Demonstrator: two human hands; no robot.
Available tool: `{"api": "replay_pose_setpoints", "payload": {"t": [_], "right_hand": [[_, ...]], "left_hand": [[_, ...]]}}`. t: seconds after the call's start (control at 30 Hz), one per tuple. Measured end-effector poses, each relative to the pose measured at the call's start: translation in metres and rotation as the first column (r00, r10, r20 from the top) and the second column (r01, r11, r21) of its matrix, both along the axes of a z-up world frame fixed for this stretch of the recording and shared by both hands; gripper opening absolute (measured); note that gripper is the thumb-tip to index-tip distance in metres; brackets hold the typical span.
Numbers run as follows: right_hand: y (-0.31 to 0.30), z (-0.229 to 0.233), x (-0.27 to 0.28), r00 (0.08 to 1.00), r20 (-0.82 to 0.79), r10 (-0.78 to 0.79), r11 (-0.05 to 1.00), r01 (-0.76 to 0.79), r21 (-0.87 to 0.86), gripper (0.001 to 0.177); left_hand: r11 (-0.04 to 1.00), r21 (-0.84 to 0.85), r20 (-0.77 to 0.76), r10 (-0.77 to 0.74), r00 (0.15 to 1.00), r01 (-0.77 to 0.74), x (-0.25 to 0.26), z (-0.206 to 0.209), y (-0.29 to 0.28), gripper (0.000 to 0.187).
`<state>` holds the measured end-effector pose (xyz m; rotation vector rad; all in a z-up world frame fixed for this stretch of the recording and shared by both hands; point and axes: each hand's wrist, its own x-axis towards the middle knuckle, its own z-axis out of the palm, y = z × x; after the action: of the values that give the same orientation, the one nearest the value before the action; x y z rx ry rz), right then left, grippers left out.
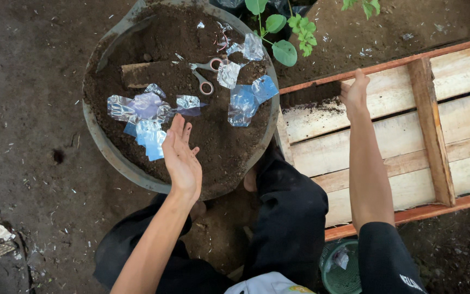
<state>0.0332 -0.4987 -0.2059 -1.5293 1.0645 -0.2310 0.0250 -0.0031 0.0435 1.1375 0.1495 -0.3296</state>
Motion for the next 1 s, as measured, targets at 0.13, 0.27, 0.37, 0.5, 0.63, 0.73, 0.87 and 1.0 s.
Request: {"api": "replay_pose_setpoints", "payload": {"t": [0.13,0.27,0.37,0.5,0.63,0.73,0.87,1.0], "right_hand": [[0.061,0.074,0.011,0.998,-0.060,-0.012,0.986,0.002,-0.165,0.053],[0.125,0.149,0.011,0.893,-0.415,0.173,0.896,-0.318,-0.310,0.060],[0.124,0.147,0.013,0.884,-0.430,0.184,0.893,-0.333,-0.302,0.061],[0.094,0.130,0.007,0.914,-0.369,0.166,0.917,-0.281,-0.283,0.066],[0.084,0.148,-0.007,0.944,-0.316,0.093,0.902,-0.214,-0.374,0.057],[0.100,0.168,-0.013,0.917,-0.397,0.038,0.772,-0.279,-0.571,0.041],[0.141,0.168,-0.004,0.901,-0.224,0.373,0.420,-0.379,-0.825,0.016],[0.214,0.211,0.011,0.605,-0.162,0.780,0.251,-0.538,-0.805,0.009]], "left_hand": [[1.000,0.027,0.020,-0.008,1.000,0.008,-0.002,0.004,0.000,0.061],[0.998,0.061,0.048,-0.012,0.999,0.009,0.000,0.003,0.002,0.061],[0.998,0.061,0.061,-0.010,0.998,0.007,0.001,0.002,0.003,0.061],[0.998,0.068,0.073,-0.022,0.997,0.017,0.001,0.003,0.004,0.061],[0.953,0.283,0.145,-0.158,0.977,0.112,0.003,0.036,0.003,0.056],[0.499,0.864,0.204,-0.453,0.868,0.057,0.000,0.004,0.002,0.041],[0.078,0.895,0.378,-0.657,0.653,-0.440,-0.013,-0.020,-0.005,0.029],[-0.151,0.834,0.297,-0.687,0.663,-0.530,-0.005,-0.007,-0.001,0.015]]}}
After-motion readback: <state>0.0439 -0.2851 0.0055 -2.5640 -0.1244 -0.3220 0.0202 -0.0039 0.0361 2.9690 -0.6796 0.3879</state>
